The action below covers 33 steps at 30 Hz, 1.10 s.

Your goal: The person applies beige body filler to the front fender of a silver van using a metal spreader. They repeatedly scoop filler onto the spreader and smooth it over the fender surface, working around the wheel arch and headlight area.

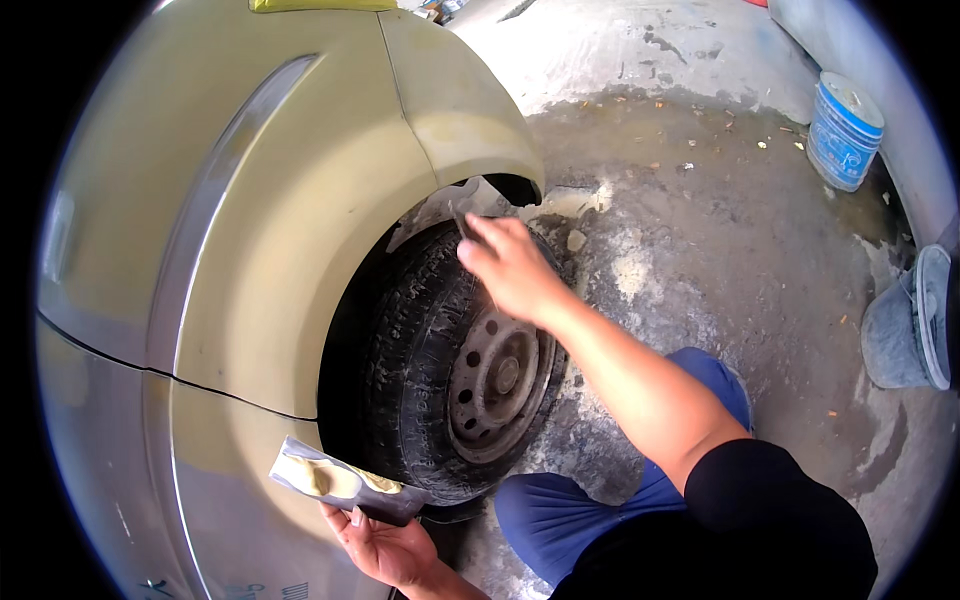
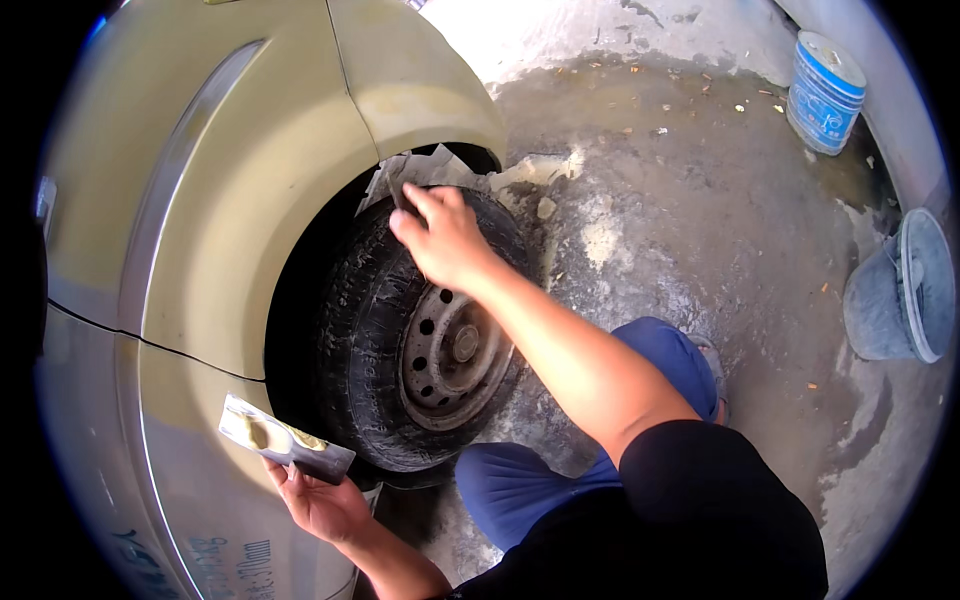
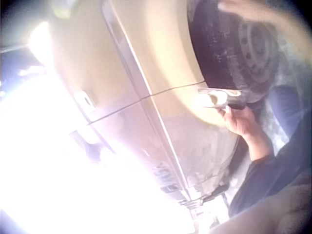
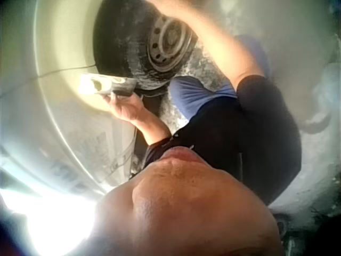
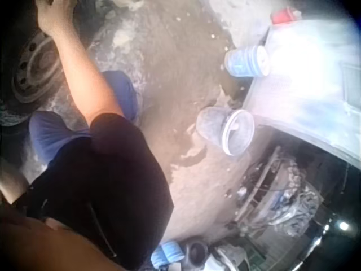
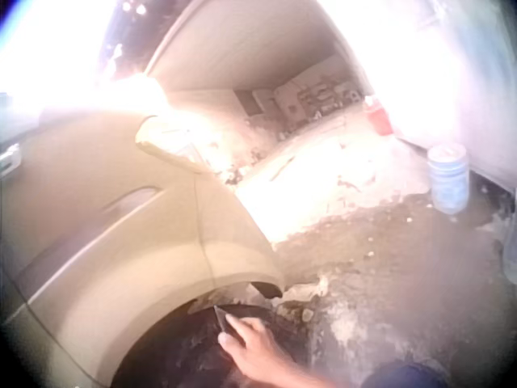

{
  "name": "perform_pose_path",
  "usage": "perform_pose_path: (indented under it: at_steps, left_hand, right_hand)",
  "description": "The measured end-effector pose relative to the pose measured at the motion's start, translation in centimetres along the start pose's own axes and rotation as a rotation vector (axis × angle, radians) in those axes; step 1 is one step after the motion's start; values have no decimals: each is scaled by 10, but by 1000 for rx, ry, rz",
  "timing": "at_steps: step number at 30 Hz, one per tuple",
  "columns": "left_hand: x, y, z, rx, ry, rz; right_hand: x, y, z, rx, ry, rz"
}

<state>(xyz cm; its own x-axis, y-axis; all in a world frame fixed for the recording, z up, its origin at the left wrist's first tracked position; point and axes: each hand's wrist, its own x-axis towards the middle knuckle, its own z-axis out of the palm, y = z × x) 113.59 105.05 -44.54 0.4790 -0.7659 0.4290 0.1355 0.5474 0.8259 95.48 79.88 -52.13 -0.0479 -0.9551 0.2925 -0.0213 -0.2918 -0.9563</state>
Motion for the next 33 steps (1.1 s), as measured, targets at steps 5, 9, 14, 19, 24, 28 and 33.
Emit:
perform_pose_path:
  at_steps: [5,9,14,19,24,28,33]
  left_hand:
    - [-4,-5,-1,27,64,-19]
    - [-5,-9,2,39,61,-11]
    - [1,-21,16,70,86,-45]
    - [8,-37,34,53,62,-77]
    - [15,-50,67,-50,2,-64]
    - [16,-48,70,62,30,1]
    - [14,-46,73,86,83,-60]
  right_hand:
    - [48,-14,-4,23,60,65]
    - [45,-34,12,-92,-14,71]
    - [15,-29,8,-32,-94,-168]
    - [-30,-28,-27,560,-475,-300]
    - [-53,8,-31,148,-649,-487]
    - [-4,34,-11,192,4,-186]
    - [43,3,16,271,284,-48]
